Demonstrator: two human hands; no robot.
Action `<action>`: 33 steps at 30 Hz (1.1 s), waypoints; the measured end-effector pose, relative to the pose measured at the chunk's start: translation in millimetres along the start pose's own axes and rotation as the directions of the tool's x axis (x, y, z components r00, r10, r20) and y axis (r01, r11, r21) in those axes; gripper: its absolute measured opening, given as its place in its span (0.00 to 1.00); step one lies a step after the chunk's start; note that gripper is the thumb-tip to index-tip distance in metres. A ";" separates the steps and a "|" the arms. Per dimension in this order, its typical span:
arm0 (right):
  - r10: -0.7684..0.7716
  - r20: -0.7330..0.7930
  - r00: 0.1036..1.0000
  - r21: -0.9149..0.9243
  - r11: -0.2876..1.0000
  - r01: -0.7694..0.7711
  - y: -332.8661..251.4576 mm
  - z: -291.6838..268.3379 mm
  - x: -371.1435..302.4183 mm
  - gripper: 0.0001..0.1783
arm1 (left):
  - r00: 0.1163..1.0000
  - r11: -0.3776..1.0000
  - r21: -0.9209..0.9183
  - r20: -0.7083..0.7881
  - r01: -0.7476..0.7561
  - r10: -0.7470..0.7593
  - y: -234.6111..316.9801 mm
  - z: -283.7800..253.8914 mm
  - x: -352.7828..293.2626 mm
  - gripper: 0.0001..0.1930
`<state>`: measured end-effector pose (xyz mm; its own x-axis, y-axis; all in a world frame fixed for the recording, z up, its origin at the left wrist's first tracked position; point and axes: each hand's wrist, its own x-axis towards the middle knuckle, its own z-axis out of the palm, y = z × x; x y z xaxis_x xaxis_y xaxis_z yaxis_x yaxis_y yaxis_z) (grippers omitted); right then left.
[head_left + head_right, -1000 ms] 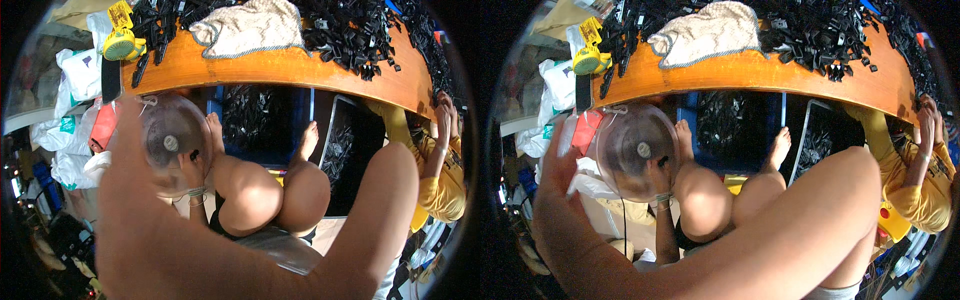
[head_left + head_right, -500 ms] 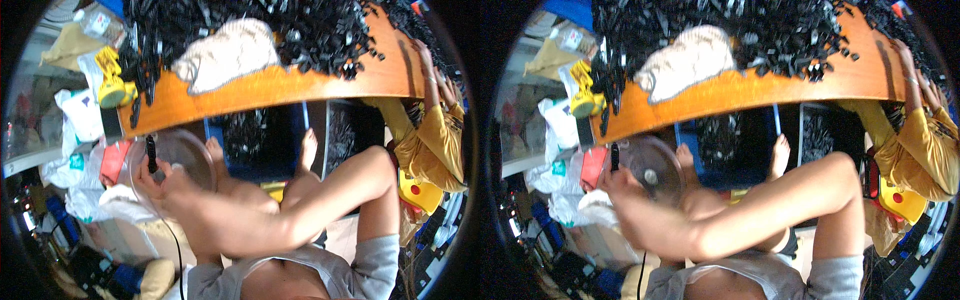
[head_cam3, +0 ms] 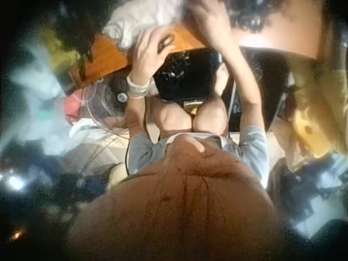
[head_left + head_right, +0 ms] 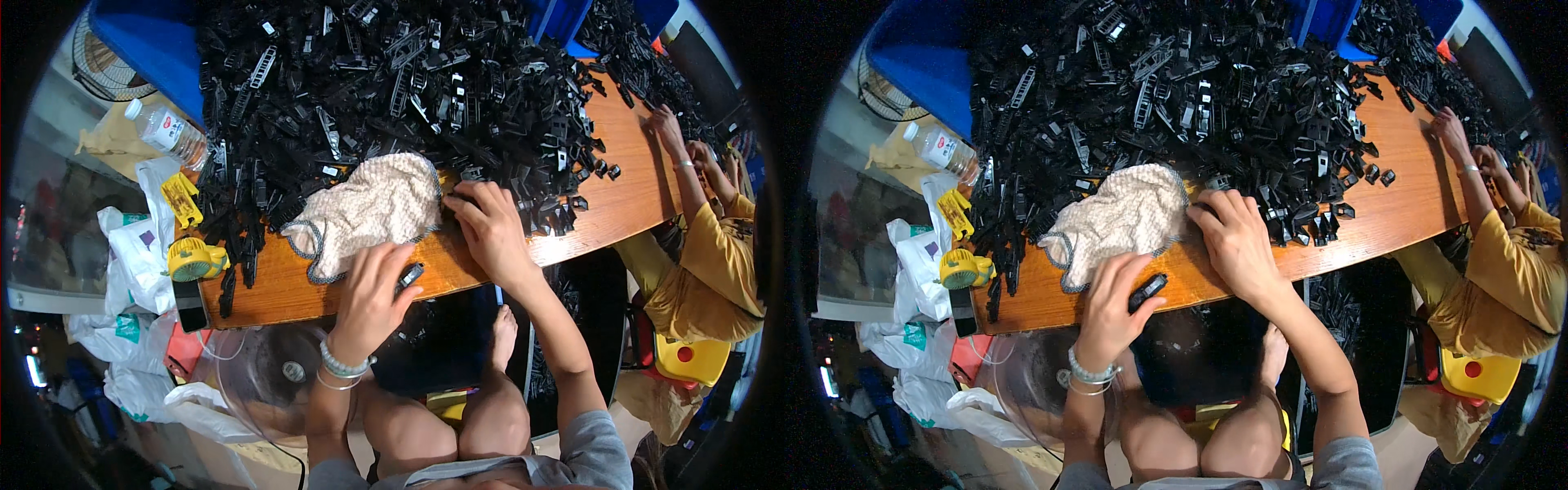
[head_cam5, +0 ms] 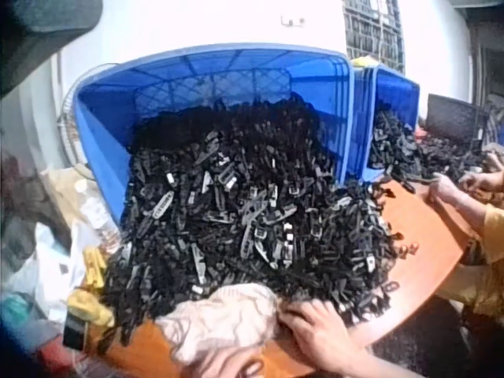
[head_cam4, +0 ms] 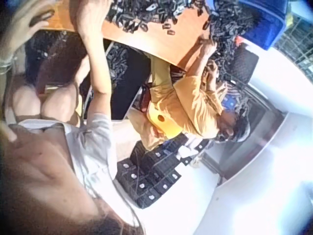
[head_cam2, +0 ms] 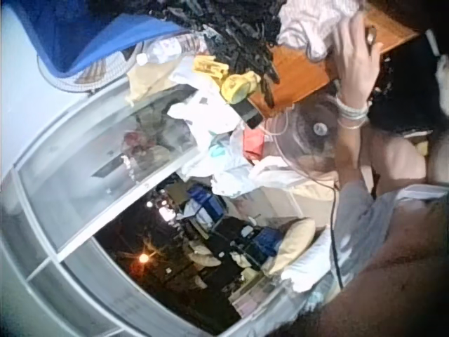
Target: The person repeatedly assembles small plastic components by snapping pieces together by hand, wipes parts with a cloth, and dips a cloth into a water basin.
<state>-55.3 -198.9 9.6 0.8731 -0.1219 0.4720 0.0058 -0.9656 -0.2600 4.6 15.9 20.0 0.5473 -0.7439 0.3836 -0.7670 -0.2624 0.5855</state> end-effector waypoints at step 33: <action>0.134 -0.135 0.982 0.161 0.981 -0.112 -11.5 8.4 5.0 0.19 | 0.979 0.988 -0.098 -0.155 0.121 -0.135 -21.2 1.6 -18.2 0.17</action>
<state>-46.9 -186.4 7.9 0.7925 -0.2797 0.5420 -0.0134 -0.8964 -0.4430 10.5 34.0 -0.5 0.6914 -0.5970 0.4070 -0.6587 -0.2893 0.6946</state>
